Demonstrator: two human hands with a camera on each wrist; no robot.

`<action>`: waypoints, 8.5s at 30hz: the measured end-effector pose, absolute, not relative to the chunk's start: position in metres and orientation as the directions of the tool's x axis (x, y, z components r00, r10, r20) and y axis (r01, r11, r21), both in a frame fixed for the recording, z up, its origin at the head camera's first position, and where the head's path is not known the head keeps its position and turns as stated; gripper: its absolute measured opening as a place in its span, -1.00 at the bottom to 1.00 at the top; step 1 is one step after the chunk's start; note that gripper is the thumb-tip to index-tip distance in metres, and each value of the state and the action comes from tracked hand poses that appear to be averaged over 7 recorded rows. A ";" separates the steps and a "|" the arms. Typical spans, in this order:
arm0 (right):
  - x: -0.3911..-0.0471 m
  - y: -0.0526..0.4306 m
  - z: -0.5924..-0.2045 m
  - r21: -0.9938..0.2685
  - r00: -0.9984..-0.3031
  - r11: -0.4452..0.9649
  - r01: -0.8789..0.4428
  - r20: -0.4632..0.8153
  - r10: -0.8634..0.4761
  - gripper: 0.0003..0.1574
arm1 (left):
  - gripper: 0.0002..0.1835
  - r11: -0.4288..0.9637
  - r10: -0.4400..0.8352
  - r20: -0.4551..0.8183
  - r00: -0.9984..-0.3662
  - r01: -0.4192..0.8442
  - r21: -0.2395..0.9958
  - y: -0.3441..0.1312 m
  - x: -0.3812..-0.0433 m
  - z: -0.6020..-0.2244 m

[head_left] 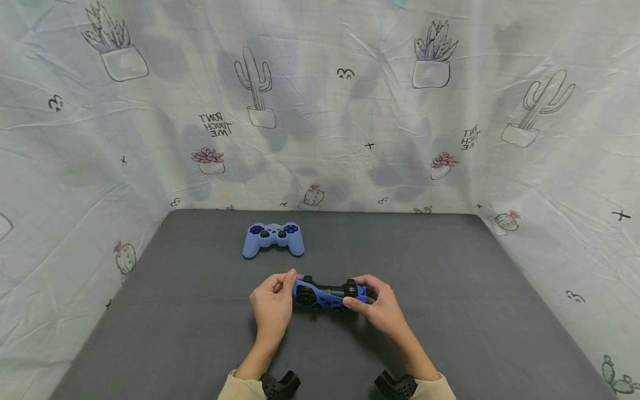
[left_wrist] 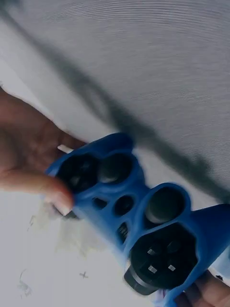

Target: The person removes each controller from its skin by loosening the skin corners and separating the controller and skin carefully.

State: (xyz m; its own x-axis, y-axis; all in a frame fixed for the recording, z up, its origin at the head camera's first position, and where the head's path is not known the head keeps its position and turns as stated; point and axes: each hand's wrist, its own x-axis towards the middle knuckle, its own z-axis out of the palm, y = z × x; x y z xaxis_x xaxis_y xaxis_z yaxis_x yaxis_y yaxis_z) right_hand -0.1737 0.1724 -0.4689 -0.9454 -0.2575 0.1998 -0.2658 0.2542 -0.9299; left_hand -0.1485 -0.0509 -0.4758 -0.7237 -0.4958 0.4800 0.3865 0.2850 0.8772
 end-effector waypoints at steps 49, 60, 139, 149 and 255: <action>-0.162 0.188 -0.458 -0.932 -0.960 0.312 -0.186 0.105 -0.258 -0.48 | -0.96 0.551 -0.025 0.814 -0.580 0.672 0.495 -0.075 -0.128 -0.489; -0.158 0.184 -0.442 -0.926 -0.950 0.312 -0.213 0.121 -0.289 -0.48 | -0.87 0.475 -0.074 0.694 -0.716 0.587 0.655 -0.084 -0.128 -0.488; -0.160 0.178 -0.468 -0.965 -0.960 0.141 -0.219 0.187 -0.208 -0.44 | -0.64 0.581 -0.105 0.507 -0.856 0.361 0.729 -0.058 -0.122 -0.491; -0.158 0.179 -0.475 -0.954 -0.951 0.152 -0.258 0.223 -0.215 -0.45 | -0.60 0.608 -0.105 0.434 -0.895 0.287 0.740 -0.063 -0.113 -0.489; -0.226 0.196 -0.457 -0.962 -0.882 0.271 0.008 -0.135 -0.452 -0.27 | -0.39 0.462 0.272 0.037 -0.962 0.164 0.872 -0.113 -0.180 -0.477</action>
State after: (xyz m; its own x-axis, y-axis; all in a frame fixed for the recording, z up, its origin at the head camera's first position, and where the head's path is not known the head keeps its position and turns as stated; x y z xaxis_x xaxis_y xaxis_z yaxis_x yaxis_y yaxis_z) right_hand -0.2258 0.1963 -0.4572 -0.8819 -0.4517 -0.1352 0.0085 0.2715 -0.9624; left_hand -0.1801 -0.1127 -0.4774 -0.9616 0.2720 0.0372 0.1643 0.4616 0.8717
